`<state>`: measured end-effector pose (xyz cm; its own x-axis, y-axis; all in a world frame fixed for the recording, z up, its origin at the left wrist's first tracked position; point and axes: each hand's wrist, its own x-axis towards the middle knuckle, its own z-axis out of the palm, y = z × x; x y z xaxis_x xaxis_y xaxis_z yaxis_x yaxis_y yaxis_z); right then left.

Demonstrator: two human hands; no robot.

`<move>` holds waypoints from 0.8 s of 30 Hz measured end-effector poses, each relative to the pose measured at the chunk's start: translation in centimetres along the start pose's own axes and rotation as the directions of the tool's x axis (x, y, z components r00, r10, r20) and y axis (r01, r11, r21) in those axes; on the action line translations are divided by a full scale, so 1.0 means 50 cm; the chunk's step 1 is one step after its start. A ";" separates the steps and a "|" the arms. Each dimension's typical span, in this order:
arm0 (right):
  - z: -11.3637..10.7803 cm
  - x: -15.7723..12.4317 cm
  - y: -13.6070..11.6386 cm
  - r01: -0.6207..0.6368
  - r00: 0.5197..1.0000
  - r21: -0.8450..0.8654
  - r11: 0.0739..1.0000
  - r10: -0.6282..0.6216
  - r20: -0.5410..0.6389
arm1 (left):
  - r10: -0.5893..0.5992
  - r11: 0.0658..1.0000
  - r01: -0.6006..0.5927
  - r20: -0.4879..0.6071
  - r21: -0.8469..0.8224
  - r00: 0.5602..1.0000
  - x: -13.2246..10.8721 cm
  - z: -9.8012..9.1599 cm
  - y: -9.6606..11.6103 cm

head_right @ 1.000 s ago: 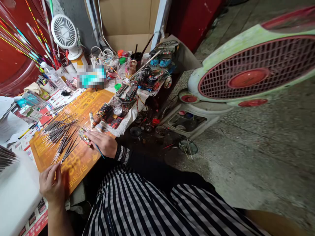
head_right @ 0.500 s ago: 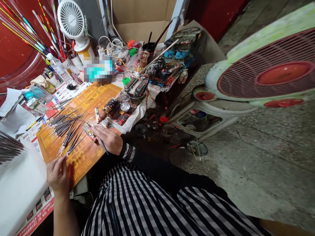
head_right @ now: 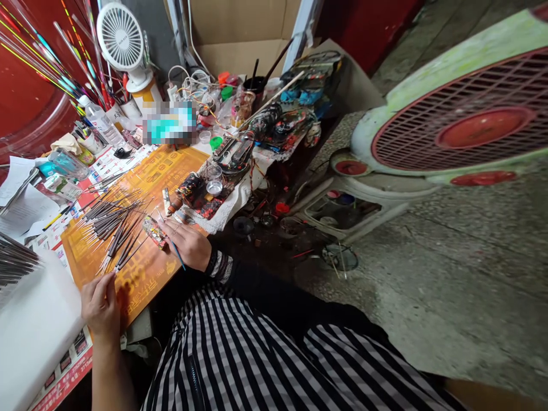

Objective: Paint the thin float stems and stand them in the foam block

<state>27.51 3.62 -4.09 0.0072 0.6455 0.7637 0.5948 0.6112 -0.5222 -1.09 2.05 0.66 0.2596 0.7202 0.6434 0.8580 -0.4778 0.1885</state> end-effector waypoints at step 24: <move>-0.010 0.010 -0.010 -0.018 0.998 0.007 1.000 0.017 0.063 | 0.149 0.989 -0.149 -0.012 0.018 0.989 0.009 -0.001 -0.001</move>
<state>27.63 3.42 -3.27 -0.0332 0.6834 0.7293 0.5889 0.6030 -0.5381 -1.03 2.36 0.98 0.3794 0.6350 0.6729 0.8179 -0.5703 0.0769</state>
